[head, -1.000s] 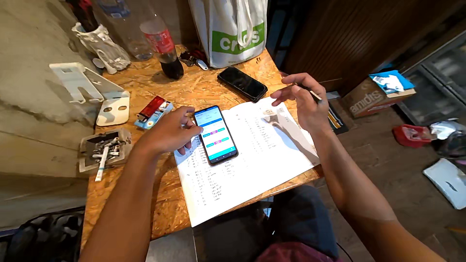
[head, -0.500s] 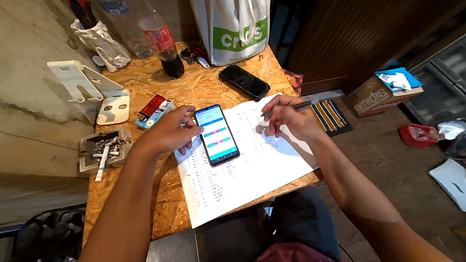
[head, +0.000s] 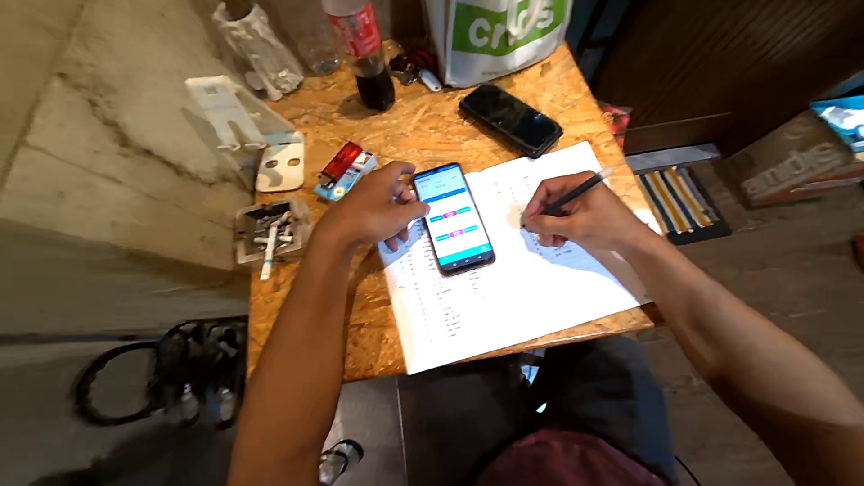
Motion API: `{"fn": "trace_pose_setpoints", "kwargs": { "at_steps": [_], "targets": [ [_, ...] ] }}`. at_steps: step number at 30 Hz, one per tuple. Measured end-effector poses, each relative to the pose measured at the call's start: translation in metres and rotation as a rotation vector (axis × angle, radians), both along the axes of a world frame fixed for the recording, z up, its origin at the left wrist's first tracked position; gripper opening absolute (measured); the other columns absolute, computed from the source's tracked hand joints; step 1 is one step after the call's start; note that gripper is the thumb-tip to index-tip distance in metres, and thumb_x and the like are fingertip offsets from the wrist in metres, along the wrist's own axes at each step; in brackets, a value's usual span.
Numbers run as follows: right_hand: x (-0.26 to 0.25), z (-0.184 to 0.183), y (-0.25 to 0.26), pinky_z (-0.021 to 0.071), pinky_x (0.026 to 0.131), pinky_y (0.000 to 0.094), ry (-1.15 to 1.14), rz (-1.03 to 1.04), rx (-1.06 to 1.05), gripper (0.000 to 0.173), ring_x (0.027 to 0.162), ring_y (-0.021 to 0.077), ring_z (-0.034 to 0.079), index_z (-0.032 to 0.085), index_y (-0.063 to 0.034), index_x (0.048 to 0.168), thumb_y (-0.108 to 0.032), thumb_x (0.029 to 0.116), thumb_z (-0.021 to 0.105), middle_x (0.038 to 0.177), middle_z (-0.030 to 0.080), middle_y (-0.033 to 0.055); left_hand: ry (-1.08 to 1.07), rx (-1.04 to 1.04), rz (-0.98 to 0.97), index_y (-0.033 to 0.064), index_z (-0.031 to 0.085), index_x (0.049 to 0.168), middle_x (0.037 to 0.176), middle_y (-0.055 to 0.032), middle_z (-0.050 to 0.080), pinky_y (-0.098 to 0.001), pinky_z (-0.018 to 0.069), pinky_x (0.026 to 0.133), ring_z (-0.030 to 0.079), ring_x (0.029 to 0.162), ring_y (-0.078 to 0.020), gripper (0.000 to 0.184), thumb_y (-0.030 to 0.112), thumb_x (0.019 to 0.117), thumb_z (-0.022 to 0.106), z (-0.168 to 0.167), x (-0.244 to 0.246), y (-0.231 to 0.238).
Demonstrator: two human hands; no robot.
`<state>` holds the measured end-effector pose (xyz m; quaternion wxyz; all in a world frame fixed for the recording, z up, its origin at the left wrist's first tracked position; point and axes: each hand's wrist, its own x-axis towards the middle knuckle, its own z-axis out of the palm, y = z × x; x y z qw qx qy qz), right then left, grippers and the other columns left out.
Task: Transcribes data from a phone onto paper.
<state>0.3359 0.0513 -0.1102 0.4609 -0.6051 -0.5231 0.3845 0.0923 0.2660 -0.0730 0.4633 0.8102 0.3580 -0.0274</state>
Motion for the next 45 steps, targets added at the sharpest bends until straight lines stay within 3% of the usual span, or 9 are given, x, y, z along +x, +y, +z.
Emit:
{"fn": "trace_pose_setpoints", "kwargs": {
  "at_steps": [6, 12, 14, 17, 19, 23, 29, 41, 45],
  "targets": [
    [-0.002, -0.002, 0.002, 0.0553, 0.044, 0.0273, -0.096, 0.006, 0.015, 0.006, 0.05, 0.013, 0.064, 0.067, -0.0036, 0.09, -0.007, 0.0879, 0.071, 0.066, 0.067, 0.0047, -0.02, -0.023, -0.01, 0.0142, 0.03, 0.158, 0.104, -0.0101, 0.069, -0.0339, 0.0595, 0.048, 0.067, 0.057, -0.0178, 0.07, 0.021, 0.0993, 0.068, -0.003, -0.003, 0.004],
    [-0.002, -0.002, -0.003, 0.0572, 0.047, 0.0273, -0.051, -0.01, 0.092, 0.003, 0.053, 0.0151, 0.066, 0.065, -0.0071, 0.094, -0.01, 0.0946, 0.066, 0.069, 0.068, 0.0056, -0.041, -0.034, -0.042, 0.0125, 0.028, 0.159, 0.102, -0.0116, 0.068, -0.0343, 0.0599, 0.047, 0.067, 0.056, -0.0182, 0.07, 0.022, 0.1006, 0.066, -0.007, -0.003, 0.008],
    [-0.005, 0.006, -0.003, 0.0587, 0.048, 0.0281, -0.074, 0.023, 0.137, 0.008, 0.055, 0.0159, 0.066, 0.064, -0.008, 0.103, -0.015, 0.1, 0.061, 0.074, 0.068, 0.006, -0.039, -0.038, -0.04, 0.0125, 0.029, 0.159, 0.101, -0.0119, 0.068, -0.0346, 0.06, 0.047, 0.067, 0.056, -0.019, 0.069, 0.023, 0.1015, 0.065, -0.007, -0.003, 0.008],
    [-0.02, 0.027, 0.0, 0.06, 0.047, 0.0298, -0.169, 0.063, 0.13, 0.03, 0.057, 0.0183, 0.07, 0.058, -0.0103, 0.13, -0.024, 0.1101, 0.041, 0.084, 0.074, 0.0084, -0.037, -0.033, -0.041, 0.0132, 0.03, 0.159, 0.101, -0.0118, 0.068, -0.034, 0.0591, 0.046, 0.067, 0.056, -0.019, 0.066, 0.023, 0.1024, 0.064, -0.006, -0.004, 0.007],
    [-0.032, 0.039, 0.003, 0.0604, 0.047, 0.0306, -0.205, 0.076, 0.125, 0.036, 0.059, 0.0182, 0.071, 0.057, -0.0121, 0.137, -0.025, 0.1112, 0.035, 0.091, 0.076, 0.0076, -0.037, -0.025, -0.047, 0.0129, 0.031, 0.158, 0.101, -0.0118, 0.068, -0.0337, 0.0589, 0.046, 0.067, 0.055, -0.0187, 0.064, 0.022, 0.103, 0.063, -0.005, -0.003, 0.007],
    [-0.047, 0.034, 0.014, 0.0576, 0.046, 0.0285, -0.267, 0.105, 0.164, 0.029, 0.059, 0.0118, 0.067, 0.061, -0.0108, 0.128, -0.017, 0.1058, 0.044, 0.107, 0.076, 0.0011, -0.048, -0.025, -0.045, 0.0126, 0.035, 0.157, 0.098, -0.011, 0.067, -0.0332, 0.0585, 0.046, 0.065, 0.056, -0.0179, 0.059, 0.019, 0.1041, 0.059, -0.003, -0.004, 0.005],
    [-0.06, 0.017, 0.022, 0.0508, 0.041, 0.0222, -0.21, 0.196, 0.127, 0.021, 0.053, 0.0059, 0.061, 0.066, -0.0131, 0.117, -0.016, 0.1006, 0.052, 0.101, 0.075, -0.0033, -0.057, -0.033, -0.046, 0.011, 0.035, 0.157, 0.098, -0.0119, 0.067, -0.0341, 0.0583, 0.046, 0.065, 0.055, -0.018, 0.058, 0.017, 0.104, 0.059, -0.004, -0.003, 0.006],
    [-0.061, 0.004, 0.026, 0.0487, 0.042, 0.0212, -0.216, 0.118, 0.239, 0.023, 0.054, 0.005, 0.058, 0.065, -0.0102, 0.118, -0.015, 0.0998, 0.051, 0.103, 0.073, -0.0016, -0.054, -0.044, -0.046, 0.012, 0.035, 0.156, 0.094, -0.0109, 0.068, -0.0337, 0.0582, 0.045, 0.066, 0.054, -0.0182, 0.057, 0.016, 0.1041, 0.058, -0.005, -0.003, 0.007],
    [-0.061, 0.002, 0.027, 0.0499, 0.049, 0.0202, -0.288, 0.164, 0.313, 0.024, 0.062, 0.0027, 0.06, 0.065, -0.0086, 0.118, -0.014, 0.1003, 0.05, 0.103, 0.074, -0.0023, -0.043, -0.043, -0.04, 0.0129, 0.034, 0.157, 0.093, -0.0103, 0.067, -0.0339, 0.0589, 0.046, 0.066, 0.054, -0.018, 0.058, 0.016, 0.1042, 0.058, -0.004, -0.003, 0.007]
  ]
}}
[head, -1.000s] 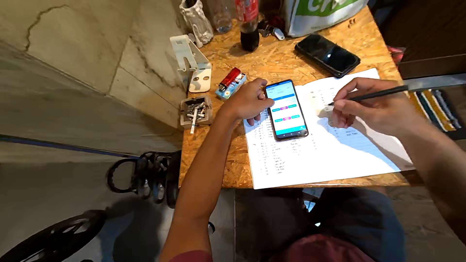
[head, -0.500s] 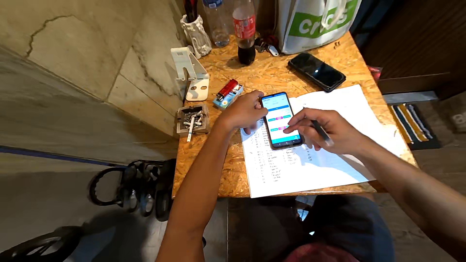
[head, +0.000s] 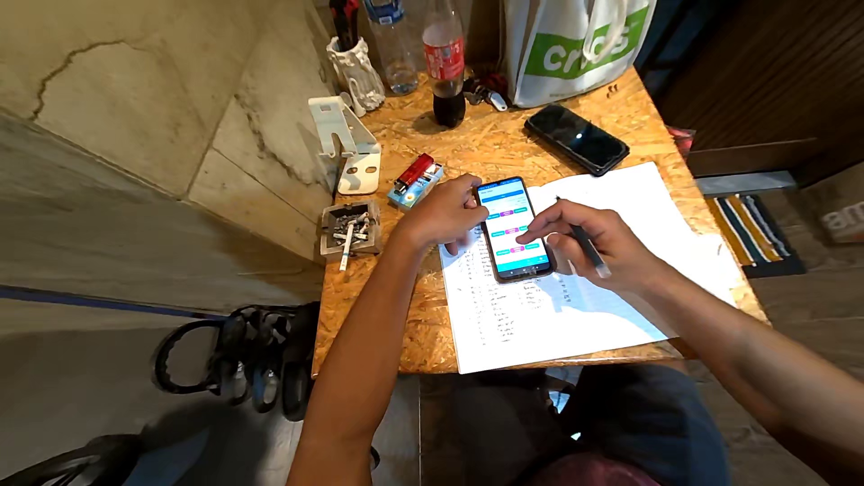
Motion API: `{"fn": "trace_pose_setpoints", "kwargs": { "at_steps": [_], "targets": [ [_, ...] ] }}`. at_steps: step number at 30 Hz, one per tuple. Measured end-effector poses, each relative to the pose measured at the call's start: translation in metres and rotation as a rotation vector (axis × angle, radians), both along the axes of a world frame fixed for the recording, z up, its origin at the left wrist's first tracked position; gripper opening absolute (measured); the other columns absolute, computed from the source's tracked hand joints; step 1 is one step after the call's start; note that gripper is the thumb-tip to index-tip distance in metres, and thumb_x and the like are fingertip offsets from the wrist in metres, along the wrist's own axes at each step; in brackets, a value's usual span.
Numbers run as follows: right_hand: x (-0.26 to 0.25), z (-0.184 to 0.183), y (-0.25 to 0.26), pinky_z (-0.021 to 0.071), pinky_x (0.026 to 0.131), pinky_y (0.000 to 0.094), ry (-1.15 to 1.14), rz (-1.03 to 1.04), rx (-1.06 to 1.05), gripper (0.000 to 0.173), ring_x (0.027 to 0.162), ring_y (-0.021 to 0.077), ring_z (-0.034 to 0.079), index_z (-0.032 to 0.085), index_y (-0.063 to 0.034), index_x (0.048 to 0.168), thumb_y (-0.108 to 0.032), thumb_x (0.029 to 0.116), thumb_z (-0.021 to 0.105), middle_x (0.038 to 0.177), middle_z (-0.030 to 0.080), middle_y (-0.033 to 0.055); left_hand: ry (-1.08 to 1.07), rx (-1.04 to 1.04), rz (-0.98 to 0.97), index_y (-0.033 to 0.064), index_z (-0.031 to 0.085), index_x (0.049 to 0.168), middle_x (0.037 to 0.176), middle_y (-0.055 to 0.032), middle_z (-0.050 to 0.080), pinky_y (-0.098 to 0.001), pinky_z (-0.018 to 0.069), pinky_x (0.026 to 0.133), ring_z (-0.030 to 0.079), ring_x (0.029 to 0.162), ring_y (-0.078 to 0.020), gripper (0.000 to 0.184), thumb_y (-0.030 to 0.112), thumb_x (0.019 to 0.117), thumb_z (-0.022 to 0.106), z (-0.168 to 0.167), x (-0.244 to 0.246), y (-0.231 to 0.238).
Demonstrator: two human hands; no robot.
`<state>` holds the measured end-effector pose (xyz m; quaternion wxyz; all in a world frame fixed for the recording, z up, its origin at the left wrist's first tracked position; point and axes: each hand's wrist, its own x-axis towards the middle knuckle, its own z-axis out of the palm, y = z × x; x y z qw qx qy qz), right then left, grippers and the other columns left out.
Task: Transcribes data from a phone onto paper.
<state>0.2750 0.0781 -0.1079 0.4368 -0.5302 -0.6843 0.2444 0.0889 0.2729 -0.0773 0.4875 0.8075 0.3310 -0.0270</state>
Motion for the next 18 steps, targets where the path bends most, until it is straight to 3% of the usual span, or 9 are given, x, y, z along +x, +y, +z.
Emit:
{"fn": "trace_pose_setpoints", "kwargs": {
  "at_steps": [3, 7, 9, 13, 18],
  "targets": [
    [-0.001, -0.003, 0.0, 0.0527, 0.056, 0.0205, -0.112, -0.003, 0.002, 0.024, 0.068, 0.0001, 0.062, 0.066, -0.0112, 0.116, -0.017, 0.0999, 0.049, 0.099, 0.074, -0.006, 0.004, 0.0, 0.004, 0.0137, 0.034, 0.157, 0.091, -0.0103, 0.066, -0.0341, 0.0585, 0.045, 0.066, 0.055, -0.0184, 0.058, 0.017, 0.1044, 0.058, 0.0, 0.0, -0.001],
    [0.002, 0.003, -0.002, 0.0486, 0.051, 0.02, -0.059, -0.063, 0.08, 0.024, 0.062, 0.0011, 0.057, 0.065, -0.0087, 0.116, -0.017, 0.0998, 0.049, 0.098, 0.073, -0.0033, 0.0, 0.005, 0.004, 0.0128, 0.035, 0.157, 0.095, -0.011, 0.067, -0.0343, 0.0589, 0.046, 0.066, 0.056, -0.0185, 0.057, 0.017, 0.1047, 0.058, -0.001, 0.0, 0.0],
    [0.006, 0.005, -0.002, 0.0503, 0.05, 0.0215, -0.033, -0.097, 0.108, 0.023, 0.062, 0.0033, 0.06, 0.064, -0.0078, 0.114, -0.016, 0.1001, 0.047, 0.1, 0.074, -0.0007, 0.002, -0.002, 0.006, 0.0129, 0.035, 0.157, 0.094, -0.011, 0.066, -0.0345, 0.059, 0.046, 0.066, 0.056, -0.0189, 0.057, 0.017, 0.1047, 0.058, -0.001, 0.001, 0.0],
    [0.01, 0.001, 0.001, 0.0571, 0.064, 0.0247, -0.093, -0.146, 0.079, 0.025, 0.079, 0.0056, 0.068, 0.062, -0.0072, 0.116, -0.015, 0.0989, 0.046, 0.105, 0.074, 0.0008, -0.017, 0.002, -0.005, 0.0111, 0.034, 0.157, 0.095, -0.0123, 0.068, -0.0351, 0.0587, 0.046, 0.066, 0.055, -0.0193, 0.059, 0.017, 0.1043, 0.058, -0.001, 0.0, 0.0],
    [0.007, -0.001, 0.003, 0.053, 0.056, 0.0255, -0.162, -0.153, 0.012, 0.026, 0.067, 0.0033, 0.061, 0.063, -0.0109, 0.12, -0.015, 0.0984, 0.048, 0.1, 0.073, -0.0034, -0.009, 0.008, -0.005, 0.0118, 0.034, 0.157, 0.097, -0.0123, 0.067, -0.0358, 0.0596, 0.047, 0.067, 0.056, -0.0199, 0.059, 0.018, 0.1048, 0.058, 0.0, 0.0, 0.0]
  ]
}}
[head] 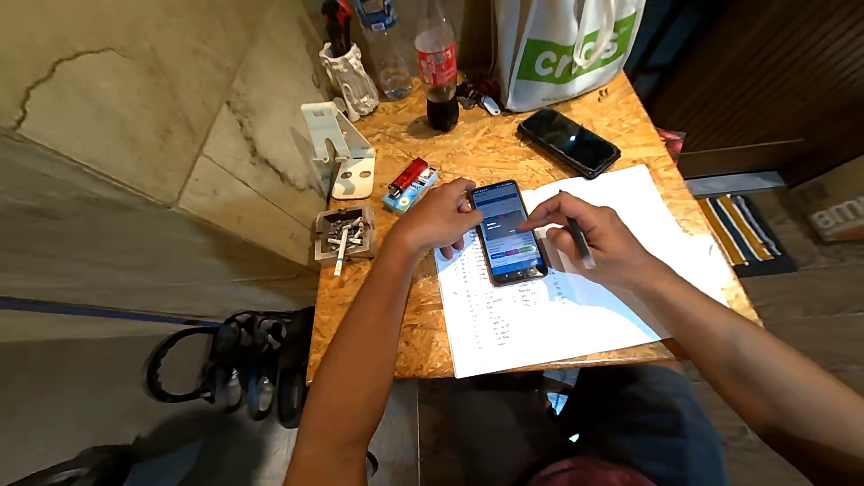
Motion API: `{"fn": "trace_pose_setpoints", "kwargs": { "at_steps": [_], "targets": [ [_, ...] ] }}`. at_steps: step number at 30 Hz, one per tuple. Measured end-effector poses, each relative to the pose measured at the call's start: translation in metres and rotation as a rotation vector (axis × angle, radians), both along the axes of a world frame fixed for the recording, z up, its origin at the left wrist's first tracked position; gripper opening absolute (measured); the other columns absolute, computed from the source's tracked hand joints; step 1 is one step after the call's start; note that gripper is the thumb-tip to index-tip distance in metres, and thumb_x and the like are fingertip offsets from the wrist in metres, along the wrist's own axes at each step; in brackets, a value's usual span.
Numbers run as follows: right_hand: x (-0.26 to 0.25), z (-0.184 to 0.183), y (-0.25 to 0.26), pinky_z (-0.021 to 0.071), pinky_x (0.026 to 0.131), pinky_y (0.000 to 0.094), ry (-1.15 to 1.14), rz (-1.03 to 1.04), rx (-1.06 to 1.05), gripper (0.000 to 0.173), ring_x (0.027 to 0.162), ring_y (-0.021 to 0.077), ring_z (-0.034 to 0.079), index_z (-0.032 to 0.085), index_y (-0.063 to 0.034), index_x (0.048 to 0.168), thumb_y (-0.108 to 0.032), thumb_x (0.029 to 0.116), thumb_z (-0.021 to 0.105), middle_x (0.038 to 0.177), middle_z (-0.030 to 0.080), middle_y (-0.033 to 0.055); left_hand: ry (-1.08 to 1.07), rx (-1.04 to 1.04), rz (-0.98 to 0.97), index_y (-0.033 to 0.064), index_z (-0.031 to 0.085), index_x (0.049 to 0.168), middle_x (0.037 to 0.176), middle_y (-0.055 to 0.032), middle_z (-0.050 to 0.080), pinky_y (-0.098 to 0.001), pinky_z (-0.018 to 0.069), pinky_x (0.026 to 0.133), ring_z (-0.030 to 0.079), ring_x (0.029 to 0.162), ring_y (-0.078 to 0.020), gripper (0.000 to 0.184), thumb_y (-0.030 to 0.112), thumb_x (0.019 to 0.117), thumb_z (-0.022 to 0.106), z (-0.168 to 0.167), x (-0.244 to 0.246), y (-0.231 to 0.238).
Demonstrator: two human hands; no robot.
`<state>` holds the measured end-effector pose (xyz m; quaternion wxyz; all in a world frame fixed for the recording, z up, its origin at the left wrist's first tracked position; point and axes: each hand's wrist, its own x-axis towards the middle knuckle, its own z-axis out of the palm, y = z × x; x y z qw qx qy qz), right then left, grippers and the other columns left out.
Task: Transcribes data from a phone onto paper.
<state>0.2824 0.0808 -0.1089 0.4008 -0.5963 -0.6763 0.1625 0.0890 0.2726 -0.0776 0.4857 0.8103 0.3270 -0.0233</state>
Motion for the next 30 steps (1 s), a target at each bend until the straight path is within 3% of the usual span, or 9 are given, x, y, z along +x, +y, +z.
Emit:
{"fn": "trace_pose_setpoints", "kwargs": {
  "at_steps": [10, 14, 19, 22, 25, 27, 30],
  "targets": [
    [-0.004, 0.0, -0.002, 0.0489, 0.048, 0.0215, 0.061, 0.002, 0.042, 0.026, 0.059, 0.0024, 0.057, 0.063, -0.0098, 0.117, -0.014, 0.0994, 0.045, 0.093, 0.072, -0.003, -0.001, -0.006, -0.007, 0.0122, 0.035, 0.157, 0.093, -0.0108, 0.068, -0.0346, 0.0592, 0.046, 0.067, 0.056, -0.0189, 0.058, 0.017, 0.1041, 0.059, -0.001, -0.001, 0.001],
    [-0.006, -0.003, -0.001, 0.0511, 0.054, 0.0231, 0.011, 0.012, 0.029, 0.026, 0.065, 0.0025, 0.059, 0.064, -0.0104, 0.119, -0.016, 0.1, 0.046, 0.096, 0.072, -0.0037, -0.004, 0.008, -0.007, 0.0116, 0.035, 0.157, 0.097, -0.0107, 0.068, -0.0342, 0.0592, 0.047, 0.067, 0.057, -0.0184, 0.058, 0.018, 0.104, 0.059, -0.001, -0.002, 0.0],
    [-0.01, 0.004, -0.006, 0.0483, 0.051, 0.0227, -0.01, 0.009, 0.024, 0.027, 0.061, 0.0023, 0.056, 0.063, -0.0118, 0.121, -0.019, 0.0997, 0.048, 0.098, 0.072, -0.0039, 0.006, 0.004, -0.006, 0.0118, 0.036, 0.156, 0.098, -0.0111, 0.069, -0.033, 0.0589, 0.047, 0.067, 0.056, -0.0176, 0.057, 0.019, 0.1043, 0.058, -0.001, -0.003, 0.0],
    [-0.024, 0.022, -0.016, 0.0498, 0.044, 0.0231, 0.097, -0.007, -0.008, 0.03, 0.058, 0.0056, 0.06, 0.058, -0.0115, 0.128, -0.025, 0.1051, 0.044, 0.102, 0.073, -0.0027, 0.005, 0.011, -0.016, 0.0098, 0.037, 0.155, 0.097, -0.0116, 0.067, -0.0328, 0.0587, 0.048, 0.066, 0.057, -0.0173, 0.056, 0.019, 0.1041, 0.058, 0.0, -0.003, 0.001],
    [-0.049, 0.031, -0.023, 0.0564, 0.047, 0.0293, 0.295, -0.002, -0.066, 0.045, 0.06, 0.0132, 0.063, 0.046, -0.0135, 0.144, -0.035, 0.1058, 0.038, 0.1, 0.068, 0.0016, 0.011, 0.021, -0.023, 0.0105, 0.037, 0.154, 0.099, -0.0111, 0.067, -0.0334, 0.0591, 0.048, 0.067, 0.058, -0.0178, 0.054, 0.021, 0.1049, 0.058, 0.0, -0.003, 0.0],
    [-0.068, 0.025, -0.024, 0.0571, 0.05, 0.0299, 0.37, -0.004, -0.039, 0.037, 0.06, 0.013, 0.062, 0.054, -0.0118, 0.131, -0.035, 0.106, 0.038, 0.092, 0.063, 0.002, 0.005, 0.021, -0.028, 0.01, 0.036, 0.155, 0.094, -0.0104, 0.068, -0.0332, 0.0587, 0.047, 0.067, 0.057, -0.0174, 0.055, 0.021, 0.1051, 0.057, 0.0, -0.003, 0.001],
    [-0.092, 0.011, -0.021, 0.0585, 0.05, 0.0299, 0.469, 0.009, -0.02, 0.022, 0.056, 0.0135, 0.063, 0.064, -0.0076, 0.113, -0.019, 0.1032, 0.049, 0.079, 0.066, 0.0031, 0.005, 0.024, -0.037, 0.0092, 0.035, 0.155, 0.089, -0.0101, 0.067, -0.0326, 0.0582, 0.047, 0.065, 0.054, -0.0166, 0.056, 0.02, 0.1046, 0.057, 0.0, -0.002, 0.001]
  ]
}}
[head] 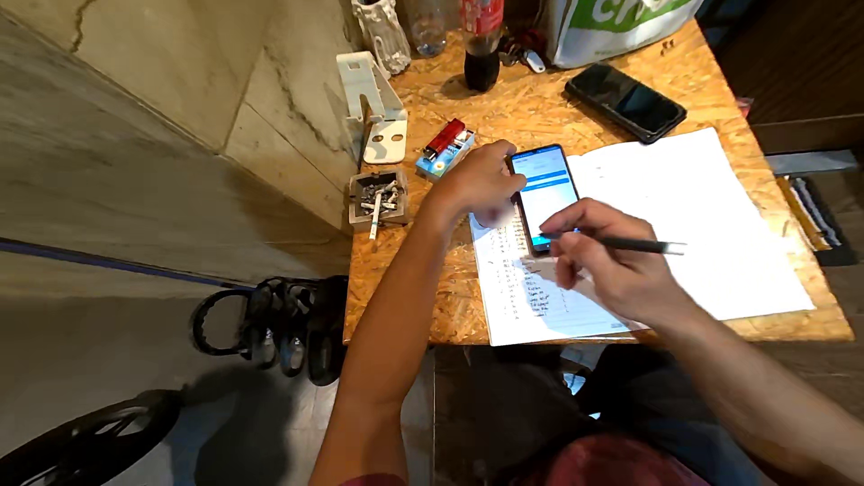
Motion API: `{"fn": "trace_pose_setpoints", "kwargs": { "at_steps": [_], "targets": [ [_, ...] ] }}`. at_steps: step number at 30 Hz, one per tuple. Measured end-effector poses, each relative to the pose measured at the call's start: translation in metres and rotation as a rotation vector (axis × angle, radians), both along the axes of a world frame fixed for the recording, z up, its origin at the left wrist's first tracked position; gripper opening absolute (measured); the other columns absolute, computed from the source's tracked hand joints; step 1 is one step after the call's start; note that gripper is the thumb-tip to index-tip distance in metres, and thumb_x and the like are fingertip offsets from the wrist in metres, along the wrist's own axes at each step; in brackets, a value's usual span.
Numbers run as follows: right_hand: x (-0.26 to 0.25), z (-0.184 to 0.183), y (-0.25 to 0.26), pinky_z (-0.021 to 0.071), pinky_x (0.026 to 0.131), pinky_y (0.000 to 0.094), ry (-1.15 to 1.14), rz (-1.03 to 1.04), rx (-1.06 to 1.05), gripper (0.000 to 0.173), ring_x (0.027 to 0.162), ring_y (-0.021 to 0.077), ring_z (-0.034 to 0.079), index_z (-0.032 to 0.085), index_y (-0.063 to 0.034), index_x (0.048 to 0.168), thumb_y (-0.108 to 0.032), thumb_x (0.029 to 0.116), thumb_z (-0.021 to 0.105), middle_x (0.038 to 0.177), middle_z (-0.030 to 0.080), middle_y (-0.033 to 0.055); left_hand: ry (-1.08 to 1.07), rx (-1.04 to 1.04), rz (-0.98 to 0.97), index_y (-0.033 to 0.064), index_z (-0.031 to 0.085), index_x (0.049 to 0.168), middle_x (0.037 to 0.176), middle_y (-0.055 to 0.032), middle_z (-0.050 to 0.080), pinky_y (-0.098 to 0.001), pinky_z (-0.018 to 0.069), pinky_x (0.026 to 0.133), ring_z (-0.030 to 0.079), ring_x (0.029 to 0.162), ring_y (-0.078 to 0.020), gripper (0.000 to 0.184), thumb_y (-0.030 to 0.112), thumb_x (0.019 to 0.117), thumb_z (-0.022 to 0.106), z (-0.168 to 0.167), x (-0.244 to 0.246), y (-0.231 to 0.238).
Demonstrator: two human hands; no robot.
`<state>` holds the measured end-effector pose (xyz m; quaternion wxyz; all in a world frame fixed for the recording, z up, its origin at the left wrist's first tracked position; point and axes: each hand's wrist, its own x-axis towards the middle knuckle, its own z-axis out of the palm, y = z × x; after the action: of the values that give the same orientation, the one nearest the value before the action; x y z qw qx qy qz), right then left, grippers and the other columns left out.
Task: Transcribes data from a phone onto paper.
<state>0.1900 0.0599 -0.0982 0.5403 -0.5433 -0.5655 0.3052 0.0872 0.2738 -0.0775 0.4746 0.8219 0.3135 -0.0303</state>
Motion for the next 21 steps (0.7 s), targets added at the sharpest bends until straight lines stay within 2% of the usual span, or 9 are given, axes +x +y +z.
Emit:
{"fn": "trace_pose_setpoints", "kwargs": {
  "at_steps": [3, 6, 8, 11, 21],
  "targets": [
    [-0.018, -0.01, 0.006, 0.0611, 0.052, 0.0285, 0.014, 0.005, -0.022, 0.008, 0.059, 0.0125, 0.068, 0.064, -0.008, 0.102, -0.011, 0.0947, 0.063, 0.077, 0.07, 0.0019, -0.014, -0.012, -0.005, 0.0079, 0.036, 0.155, 0.084, -0.0109, 0.065, -0.0333, 0.0582, 0.047, 0.064, 0.052, -0.0172, 0.056, 0.018, 0.1039, 0.056, -0.001, 0.0, 0.001],
    [-0.024, -0.016, 0.01, 0.0583, 0.05, 0.0247, -0.052, -0.032, -0.08, 0.003, 0.057, 0.0081, 0.066, 0.068, -0.0103, 0.093, -0.013, 0.0913, 0.068, 0.073, 0.069, -0.0013, 0.001, -0.009, 0.0, 0.0087, 0.035, 0.155, 0.089, -0.0108, 0.066, -0.0322, 0.0579, 0.047, 0.064, 0.053, -0.0165, 0.056, 0.019, 0.1045, 0.056, 0.001, -0.001, 0.0],
    [-0.024, -0.018, 0.012, 0.0573, 0.049, 0.0232, -0.077, -0.044, -0.115, 0.004, 0.056, 0.0068, 0.065, 0.069, -0.0117, 0.092, -0.015, 0.091, 0.069, 0.071, 0.068, -0.0026, 0.006, -0.006, 0.006, 0.009, 0.036, 0.155, 0.09, -0.0103, 0.066, -0.0321, 0.0581, 0.047, 0.065, 0.054, -0.0168, 0.056, 0.02, 0.1047, 0.057, 0.002, -0.001, -0.001],
    [-0.023, -0.02, 0.013, 0.0575, 0.049, 0.0227, -0.082, -0.033, -0.139, 0.005, 0.056, 0.0065, 0.066, 0.07, -0.0116, 0.093, -0.016, 0.0918, 0.07, 0.072, 0.069, -0.0024, 0.002, -0.006, 0.008, 0.0091, 0.036, 0.155, 0.083, -0.0096, 0.064, -0.0321, 0.057, 0.046, 0.064, 0.053, -0.0171, 0.055, 0.019, 0.1045, 0.057, 0.001, 0.0, 0.0],
    [-0.025, -0.019, 0.015, 0.0574, 0.054, 0.0191, -0.176, -0.034, -0.17, 0.008, 0.06, 0.0018, 0.065, 0.071, -0.0125, 0.092, -0.02, 0.0936, 0.068, 0.074, 0.07, -0.005, 0.016, -0.001, -0.001, 0.0099, 0.035, 0.155, 0.084, -0.0095, 0.065, -0.0303, 0.0557, 0.045, 0.064, 0.053, -0.016, 0.056, 0.019, 0.1045, 0.057, 0.003, 0.0, 0.0]
  ]
}}
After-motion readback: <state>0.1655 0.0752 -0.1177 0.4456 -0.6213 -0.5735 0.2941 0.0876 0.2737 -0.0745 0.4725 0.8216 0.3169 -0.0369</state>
